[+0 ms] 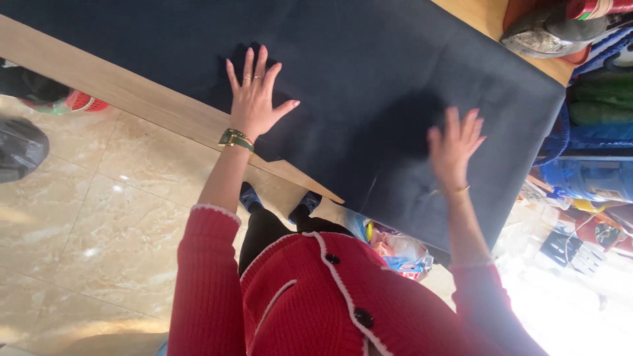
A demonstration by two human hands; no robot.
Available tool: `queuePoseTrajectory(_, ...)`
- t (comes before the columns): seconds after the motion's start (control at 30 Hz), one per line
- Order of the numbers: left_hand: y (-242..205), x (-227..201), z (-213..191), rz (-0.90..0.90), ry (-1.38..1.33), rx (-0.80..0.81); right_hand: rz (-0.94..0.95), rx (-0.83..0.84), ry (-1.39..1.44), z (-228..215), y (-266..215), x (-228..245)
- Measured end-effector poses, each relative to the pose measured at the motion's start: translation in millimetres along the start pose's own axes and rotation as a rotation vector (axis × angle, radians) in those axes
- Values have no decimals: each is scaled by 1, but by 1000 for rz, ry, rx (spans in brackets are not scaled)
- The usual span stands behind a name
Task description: The person cuts a piece of black fabric using shears along marked lines. They then fold the fabric, retrieve a cardboard pattern from a drawer, and use a ruler and set square to mark new lines on the fabric with chalk.
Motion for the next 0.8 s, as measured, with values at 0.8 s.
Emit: queuePoseTrajectory(0.8,-373,168,-55,-625,-469,-197,-356,11,112,31,-95,347)
Point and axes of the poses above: each hand's wrist, its own y-axis towards the middle knuckle, its own z-axis out of the palm, x = y × z, the point moved 3 cm from there along y, towards the middle knuckle, and after that the axes turned 2 degrees about z, right-handed, at the moved point
